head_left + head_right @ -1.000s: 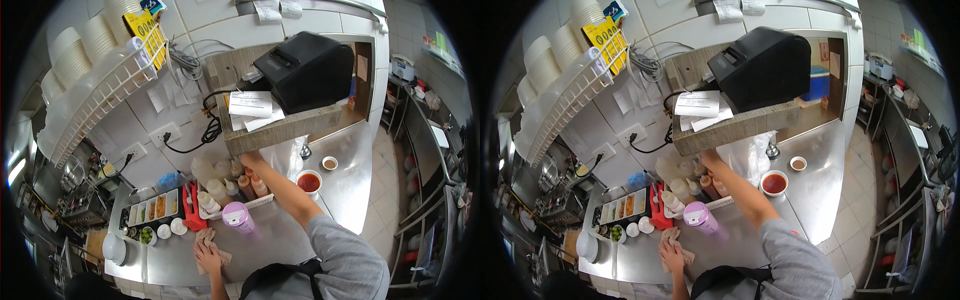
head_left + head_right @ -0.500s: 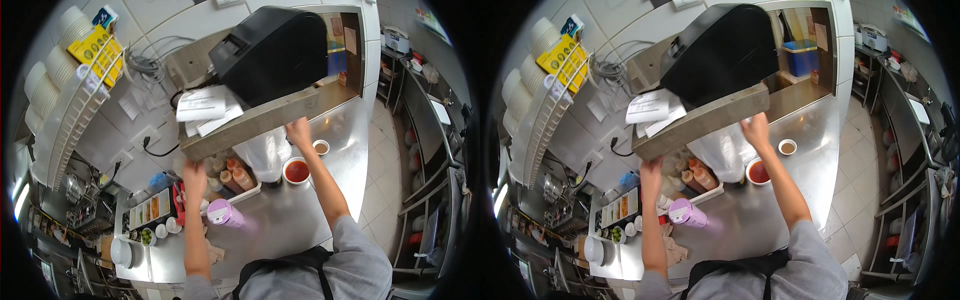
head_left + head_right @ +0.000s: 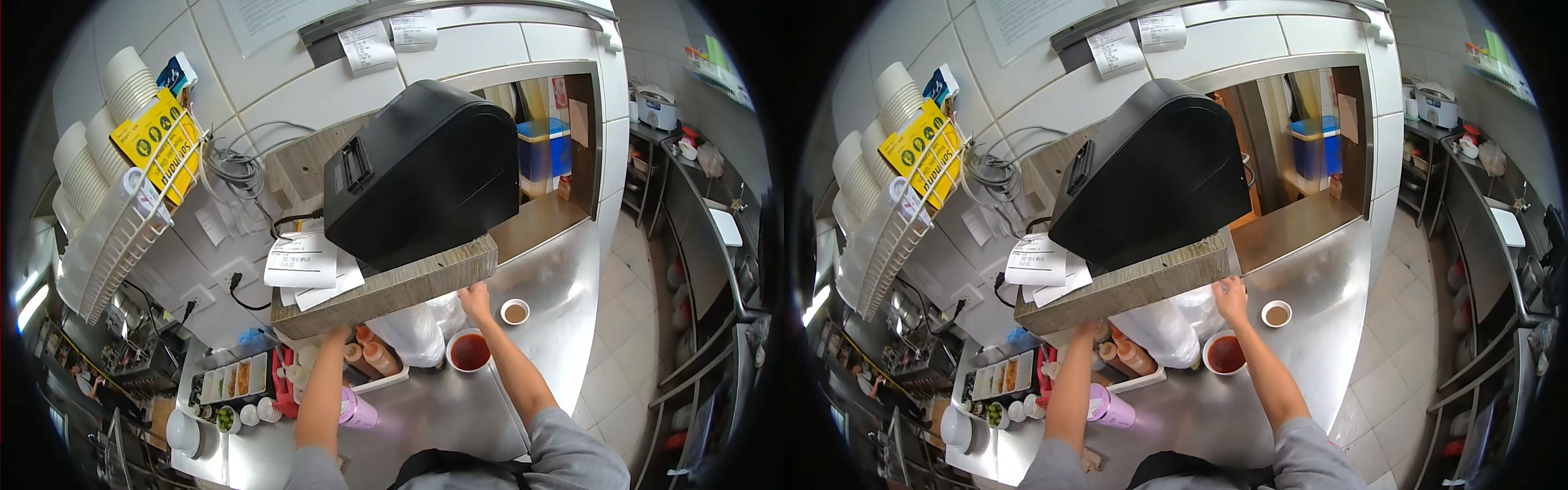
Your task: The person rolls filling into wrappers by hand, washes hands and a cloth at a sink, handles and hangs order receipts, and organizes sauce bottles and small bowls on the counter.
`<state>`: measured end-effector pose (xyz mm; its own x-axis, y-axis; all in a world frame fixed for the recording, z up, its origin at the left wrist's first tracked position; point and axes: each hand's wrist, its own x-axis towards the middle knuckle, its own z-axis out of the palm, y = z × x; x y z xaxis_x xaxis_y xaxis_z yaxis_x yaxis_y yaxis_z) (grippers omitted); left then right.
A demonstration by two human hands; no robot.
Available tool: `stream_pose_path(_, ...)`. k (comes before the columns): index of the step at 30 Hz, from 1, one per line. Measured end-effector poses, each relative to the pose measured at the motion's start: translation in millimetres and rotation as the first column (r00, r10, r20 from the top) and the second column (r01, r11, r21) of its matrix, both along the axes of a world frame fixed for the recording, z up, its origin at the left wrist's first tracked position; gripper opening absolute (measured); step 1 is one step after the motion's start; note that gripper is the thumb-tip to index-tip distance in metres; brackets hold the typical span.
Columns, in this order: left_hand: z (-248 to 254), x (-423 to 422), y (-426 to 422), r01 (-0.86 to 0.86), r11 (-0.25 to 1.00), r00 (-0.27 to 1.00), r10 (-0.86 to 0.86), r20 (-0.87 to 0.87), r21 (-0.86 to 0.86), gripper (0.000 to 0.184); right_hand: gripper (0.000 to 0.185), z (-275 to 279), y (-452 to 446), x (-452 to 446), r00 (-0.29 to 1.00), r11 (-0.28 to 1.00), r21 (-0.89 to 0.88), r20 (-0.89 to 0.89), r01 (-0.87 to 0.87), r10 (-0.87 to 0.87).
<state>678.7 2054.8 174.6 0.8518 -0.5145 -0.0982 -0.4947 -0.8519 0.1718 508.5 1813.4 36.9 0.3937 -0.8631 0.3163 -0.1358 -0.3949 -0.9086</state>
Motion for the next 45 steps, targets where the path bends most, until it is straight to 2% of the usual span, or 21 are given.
stream_pose_path(2, 0, -1, 6, -0.012, 1.0, 1.0, 0.012, -0.006, -0.002, 0.029, 0.03, 0, 13, -12, 0.976, 0.999, 0.018, -0.215, -0.029, 0.032)
stream_pose_path(5, 6, 3, 11, -0.023, 1.0, 1.0, 0.023, -0.009, -0.007, 0.029, 0.036, -10, -23, -6, 0.949, 0.963, 0.122, -0.181, -0.239, 0.258)
stream_pose_path(6, 6, 2, 12, -0.026, 1.0, 1.0, 0.026, -0.012, -0.014, 0.029, 0.039, -8, -24, -15, 0.949, 0.932, 0.197, -0.032, -0.303, 0.315)
stream_pose_path(8, 8, 5, 9, -0.031, 0.999, 0.999, 0.031, -0.01, -0.013, 0.03, 0.047, 49, -10, -56, 0.888, 0.845, 0.3, 0.281, -0.442, 0.365)
stream_pose_path(11, 8, 4, 2, -0.03, 0.999, 0.999, 0.03, -0.012, -0.015, 0.03, 0.058, 52, -18, -59, 0.73, 0.805, 0.192, 0.572, -0.561, 0.373)
stream_pose_path(14, 7, 3, -6, -0.028, 1.0, 0.999, 0.028, -0.014, -0.001, 0.031, 0.06, 66, -3, -53, 0.838, 0.854, -0.118, 0.165, -0.506, 0.52)
stream_pose_path(17, 6, 2, -11, -0.028, 1.0, 0.999, 0.028, -0.015, 0.004, 0.031, 0.068, 43, -11, -26, 0.806, 0.787, -0.178, -0.093, -0.591, 0.584)
stream_pose_path(20, 6, 2, -14, -0.032, 0.999, 0.999, 0.032, -0.017, 0.012, 0.032, 0.073, 17, -2, -15, 0.891, 0.814, -0.366, -0.133, -0.451, 0.434)
stream_pose_path(21, 5, 2, -13, -0.036, 0.999, 0.999, 0.036, -0.019, 0.011, 0.032, 0.077, 12, -5, -19, 0.849, 0.813, -0.25, -0.211, -0.526, 0.484)
stream_pose_path(24, 7, 2, -11, -0.037, 0.999, 0.999, 0.037, -0.02, 0.014, 0.032, 0.076, -17, -19, -2, 0.898, 0.777, -0.452, -0.269, -0.438, 0.349)
stream_pose_path(27, 7, 3, -6, -0.04, 0.999, 0.999, 0.04, -0.026, 0.016, 0.033, 0.073, -14, -39, -1, 0.748, 0.745, -0.166, -0.33, -0.646, 0.575)
stream_pose_path(29, 9, 3, -5, -0.042, 0.999, 0.999, 0.042, -0.022, 0.009, 0.033, 0.071, 10, -25, -13, 0.845, 0.829, -0.184, -0.012, -0.528, 0.535)
stream_pose_path(30, 8, 3, -8, -0.042, 0.999, 0.999, 0.042, -0.022, 0.011, 0.033, 0.07, 30, -19, -23, 0.858, 0.866, -0.18, 0.144, -0.467, 0.493)
stream_pose_path(31, 7, 1, -6, -0.044, 0.999, 0.999, 0.044, -0.028, 0.013, 0.033, 0.071, 42, -10, -27, 0.829, 0.862, -0.117, 0.239, -0.493, 0.506)
stream_pose_path(34, 6, 1, -9, -0.045, 0.999, 0.999, 0.045, -0.026, 0.018, 0.034, 0.079, 38, -8, -20, 0.746, 0.734, -0.151, -0.232, -0.662, 0.625)
stream_pose_path(37, 6, 0, -11, -0.047, 0.999, 0.998, 0.048, -0.027, 0.017, 0.034, 0.087, -14, -18, 3, 0.79, 0.744, -0.292, -0.079, -0.601, 0.608)
stream_pose_path(43, 8, -2, -17, -0.04, 0.999, 0.999, 0.04, -0.025, 0.014, 0.035, 0.093, -1, -17, 3, 0.859, 0.738, -0.441, -0.217, -0.51, 0.464)
stream_pose_path(45, 11, 1, -14, -0.04, 0.999, 0.999, 0.04, -0.027, 0.023, 0.036, 0.092, 19, -8, -11, 0.844, 0.764, -0.367, -0.303, -0.532, 0.442)
